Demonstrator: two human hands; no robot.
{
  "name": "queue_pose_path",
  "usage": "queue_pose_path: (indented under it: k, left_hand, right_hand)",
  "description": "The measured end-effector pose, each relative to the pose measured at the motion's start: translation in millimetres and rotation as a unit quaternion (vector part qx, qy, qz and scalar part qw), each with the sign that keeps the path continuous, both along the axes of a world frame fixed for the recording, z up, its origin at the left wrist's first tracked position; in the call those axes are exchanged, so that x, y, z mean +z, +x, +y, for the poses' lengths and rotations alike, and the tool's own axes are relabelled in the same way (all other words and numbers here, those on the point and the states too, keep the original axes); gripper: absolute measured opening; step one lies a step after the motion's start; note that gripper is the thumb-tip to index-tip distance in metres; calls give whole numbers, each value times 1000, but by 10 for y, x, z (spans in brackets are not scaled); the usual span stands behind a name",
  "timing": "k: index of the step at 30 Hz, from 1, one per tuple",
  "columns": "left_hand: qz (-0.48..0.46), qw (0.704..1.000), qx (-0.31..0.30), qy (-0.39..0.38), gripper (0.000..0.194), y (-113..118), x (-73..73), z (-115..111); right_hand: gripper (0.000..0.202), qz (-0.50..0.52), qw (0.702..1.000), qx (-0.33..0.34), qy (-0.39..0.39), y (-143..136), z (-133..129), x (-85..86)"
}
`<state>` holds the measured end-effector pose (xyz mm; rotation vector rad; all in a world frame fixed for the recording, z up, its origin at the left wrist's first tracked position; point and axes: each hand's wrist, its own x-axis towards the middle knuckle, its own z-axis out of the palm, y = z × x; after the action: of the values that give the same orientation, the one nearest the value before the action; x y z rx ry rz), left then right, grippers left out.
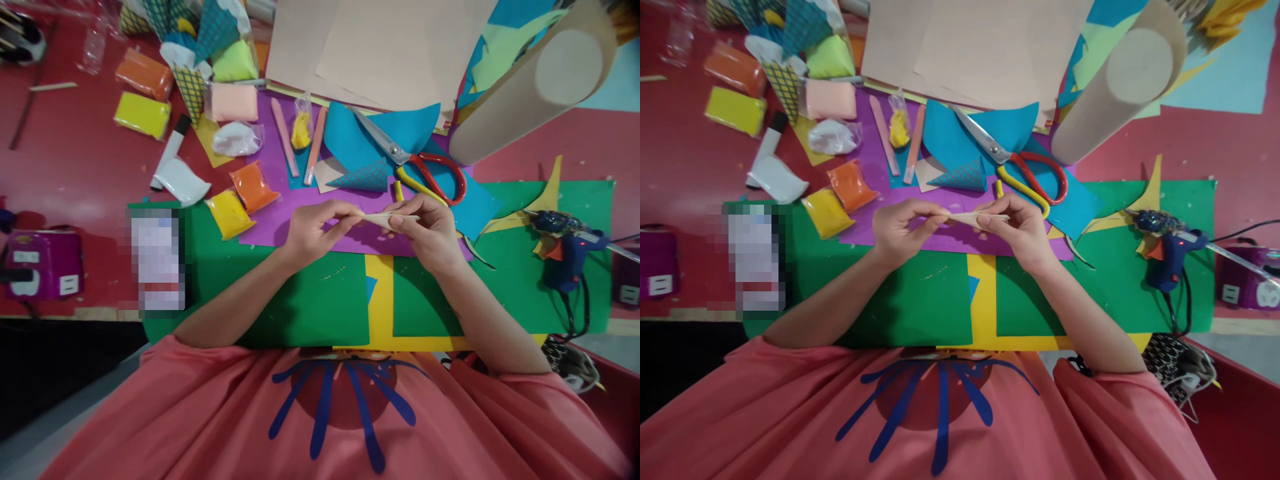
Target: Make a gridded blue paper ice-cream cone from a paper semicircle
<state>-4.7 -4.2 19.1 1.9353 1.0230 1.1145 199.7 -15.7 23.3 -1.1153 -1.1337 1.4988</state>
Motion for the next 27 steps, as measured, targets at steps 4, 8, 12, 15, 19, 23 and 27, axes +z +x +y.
queue_pose_path:
  k: [4,8,12,15,19,23,27]
  left_hand:
    - [-38,998,21,-46,27,-23,-17,56]
    - [38,998,48,-4,30,-72,-181,208]
    - [185,982,34,27,55,-83,-339,298]
    - [224,974,28,27,37,-76,-345,285]
    - [217,974,37,60,20,-82,-309,266]
    - [201,973,58,93,18,-91,-293,278]
    - [137,985,73,78,15,-92,-258,282]
  right_hand:
    - [22,-18,999,-36,31,84,37,-51]
    - [17,-58,993,-73,72,129,76,-53]
    - [18,-81,989,-82,91,121,84,-11]
    - [14,-111,983,-106,99,153,92,22]
    - [7,-144,969,-159,121,250,133,45]
    - [9,-152,961,-174,151,333,186,45]
    - [14,-156,960,-188,134,405,234,31]
